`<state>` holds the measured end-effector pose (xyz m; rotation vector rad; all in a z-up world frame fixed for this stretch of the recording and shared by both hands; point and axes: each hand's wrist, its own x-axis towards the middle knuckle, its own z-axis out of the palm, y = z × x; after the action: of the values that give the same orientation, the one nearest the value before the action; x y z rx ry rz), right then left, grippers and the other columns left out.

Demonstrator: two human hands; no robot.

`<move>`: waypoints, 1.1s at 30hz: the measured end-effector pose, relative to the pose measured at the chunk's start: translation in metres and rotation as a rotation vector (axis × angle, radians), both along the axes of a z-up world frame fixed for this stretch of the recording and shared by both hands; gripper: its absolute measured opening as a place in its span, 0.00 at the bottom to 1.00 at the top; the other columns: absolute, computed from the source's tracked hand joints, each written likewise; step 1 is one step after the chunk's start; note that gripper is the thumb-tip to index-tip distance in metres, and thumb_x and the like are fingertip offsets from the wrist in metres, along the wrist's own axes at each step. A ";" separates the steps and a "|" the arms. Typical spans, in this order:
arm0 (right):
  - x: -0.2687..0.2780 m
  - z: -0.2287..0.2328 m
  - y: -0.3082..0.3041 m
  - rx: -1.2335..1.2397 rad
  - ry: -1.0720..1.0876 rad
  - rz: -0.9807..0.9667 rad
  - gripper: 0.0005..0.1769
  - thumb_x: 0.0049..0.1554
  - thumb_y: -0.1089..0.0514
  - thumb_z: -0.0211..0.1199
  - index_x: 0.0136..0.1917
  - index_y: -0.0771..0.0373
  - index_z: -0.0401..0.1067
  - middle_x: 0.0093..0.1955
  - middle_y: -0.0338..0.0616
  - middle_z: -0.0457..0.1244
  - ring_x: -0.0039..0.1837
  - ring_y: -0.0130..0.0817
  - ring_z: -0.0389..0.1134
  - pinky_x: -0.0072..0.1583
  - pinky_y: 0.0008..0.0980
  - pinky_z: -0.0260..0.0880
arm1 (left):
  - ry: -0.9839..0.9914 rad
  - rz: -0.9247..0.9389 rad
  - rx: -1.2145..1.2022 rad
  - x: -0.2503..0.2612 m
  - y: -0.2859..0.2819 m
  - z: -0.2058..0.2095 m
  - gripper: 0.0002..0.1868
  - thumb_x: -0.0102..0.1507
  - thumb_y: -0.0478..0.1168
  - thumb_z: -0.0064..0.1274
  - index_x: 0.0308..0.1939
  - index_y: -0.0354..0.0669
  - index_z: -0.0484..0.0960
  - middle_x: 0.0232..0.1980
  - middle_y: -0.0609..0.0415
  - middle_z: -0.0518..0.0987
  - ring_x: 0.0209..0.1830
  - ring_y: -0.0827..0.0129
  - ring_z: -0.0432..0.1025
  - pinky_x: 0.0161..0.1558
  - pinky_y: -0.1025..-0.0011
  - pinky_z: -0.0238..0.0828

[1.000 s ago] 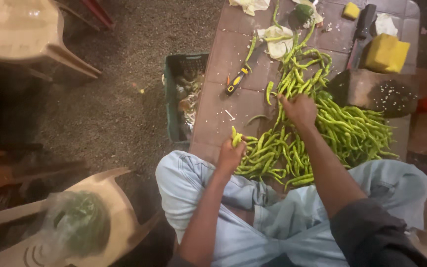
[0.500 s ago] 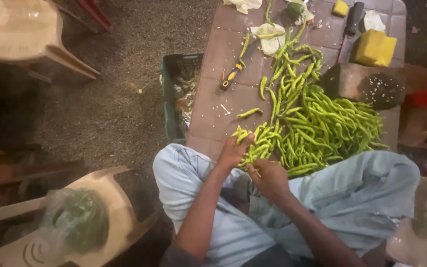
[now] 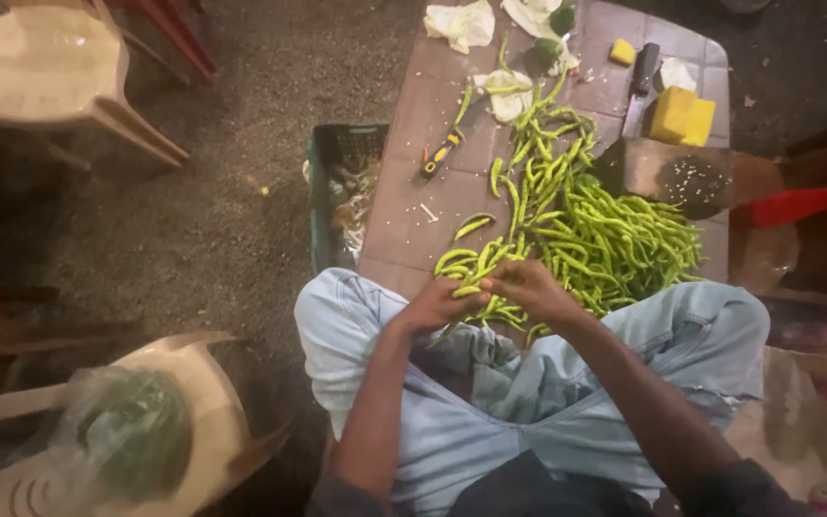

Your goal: The person snaps the stems off green chilies by hand, tossing the stems into a crate and piling the chilies on a table.

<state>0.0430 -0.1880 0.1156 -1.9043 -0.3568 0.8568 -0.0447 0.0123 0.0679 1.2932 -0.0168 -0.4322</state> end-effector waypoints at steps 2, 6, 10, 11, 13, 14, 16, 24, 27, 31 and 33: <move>-0.001 -0.017 0.000 0.007 -0.179 -0.010 0.14 0.59 0.51 0.69 0.45 0.65 0.78 0.38 0.42 0.70 0.40 0.26 0.68 0.43 0.33 0.68 | 0.063 -0.009 0.022 0.001 -0.004 -0.004 0.12 0.67 0.48 0.57 0.45 0.45 0.85 0.32 0.69 0.72 0.31 0.85 0.62 0.31 0.77 0.59; -0.002 -0.053 0.008 -0.181 -0.537 -0.155 0.13 0.59 0.53 0.68 0.46 0.66 0.73 0.38 0.52 0.68 0.38 0.33 0.68 0.42 0.38 0.67 | 0.049 0.031 0.034 0.015 -0.007 -0.013 0.15 0.68 0.49 0.58 0.41 0.39 0.84 0.32 0.66 0.73 0.32 0.83 0.63 0.31 0.75 0.60; 0.036 -0.100 0.016 -0.186 -0.500 -0.366 0.16 0.64 0.51 0.64 0.49 0.68 0.70 0.39 0.52 0.67 0.39 0.37 0.67 0.44 0.40 0.68 | 0.141 0.205 0.026 0.015 -0.002 -0.012 0.15 0.63 0.51 0.59 0.43 0.44 0.83 0.33 0.68 0.78 0.31 0.83 0.68 0.33 0.76 0.66; 0.052 -0.113 0.022 -0.063 -0.289 -0.389 0.16 0.66 0.51 0.61 0.50 0.68 0.70 0.38 0.50 0.66 0.39 0.35 0.65 0.44 0.40 0.65 | 0.183 0.271 0.071 0.017 0.001 -0.016 0.15 0.62 0.52 0.59 0.43 0.46 0.82 0.33 0.68 0.77 0.30 0.83 0.67 0.32 0.76 0.66; 0.071 -0.135 0.029 0.162 0.146 -0.427 0.16 0.68 0.50 0.56 0.52 0.67 0.71 0.38 0.45 0.64 0.40 0.32 0.60 0.42 0.39 0.58 | 0.212 0.463 0.074 0.025 0.006 -0.033 0.18 0.64 0.53 0.60 0.38 0.40 0.82 0.31 0.64 0.77 0.29 0.80 0.68 0.32 0.74 0.66; 0.082 -0.139 0.033 0.050 0.004 -0.311 0.14 0.67 0.53 0.54 0.52 0.66 0.73 0.38 0.47 0.65 0.40 0.35 0.63 0.43 0.40 0.62 | 0.220 0.561 0.079 0.031 0.009 -0.042 0.20 0.65 0.53 0.61 0.36 0.38 0.81 0.30 0.62 0.76 0.29 0.78 0.68 0.32 0.73 0.66; 0.097 -0.138 0.041 -0.167 -0.278 -0.071 0.14 0.63 0.58 0.49 0.52 0.63 0.75 0.39 0.52 0.66 0.41 0.41 0.68 0.46 0.43 0.69 | 0.293 0.723 -0.043 0.036 0.013 -0.056 0.18 0.64 0.54 0.59 0.37 0.42 0.79 0.28 0.61 0.75 0.27 0.76 0.70 0.32 0.73 0.68; 0.089 -0.077 0.060 -0.240 -0.813 0.449 0.12 0.56 0.54 0.65 0.51 0.61 0.76 0.46 0.51 0.69 0.50 0.52 0.71 0.48 0.47 0.71 | 0.324 0.832 0.059 0.057 0.012 -0.062 0.18 0.62 0.50 0.65 0.35 0.41 0.77 0.25 0.60 0.72 0.21 0.75 0.65 0.25 0.70 0.62; 0.083 -0.060 0.066 -0.148 -0.626 0.166 0.14 0.57 0.54 0.66 0.53 0.62 0.77 0.47 0.50 0.71 0.48 0.42 0.74 0.48 0.38 0.73 | 0.187 0.786 0.220 0.054 0.012 -0.052 0.19 0.58 0.48 0.69 0.41 0.39 0.80 0.29 0.61 0.77 0.25 0.75 0.69 0.29 0.69 0.67; 0.062 -0.043 0.057 -0.039 -0.255 -0.102 0.15 0.60 0.52 0.67 0.54 0.65 0.79 0.44 0.46 0.73 0.46 0.28 0.72 0.47 0.31 0.73 | 0.034 0.563 0.305 0.044 0.006 -0.041 0.20 0.57 0.48 0.71 0.44 0.38 0.86 0.34 0.54 0.84 0.31 0.72 0.75 0.35 0.66 0.73; 0.054 -0.036 0.051 0.065 -0.247 -0.079 0.16 0.60 0.52 0.67 0.52 0.68 0.80 0.43 0.48 0.72 0.46 0.26 0.69 0.48 0.31 0.71 | -0.013 0.428 0.349 0.046 0.004 -0.032 0.19 0.59 0.50 0.68 0.44 0.39 0.87 0.34 0.49 0.85 0.32 0.67 0.76 0.36 0.63 0.73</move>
<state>0.0969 -0.1369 0.0798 -1.9538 -0.4491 0.5519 0.0015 0.0167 0.0361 1.5941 0.3321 -0.0571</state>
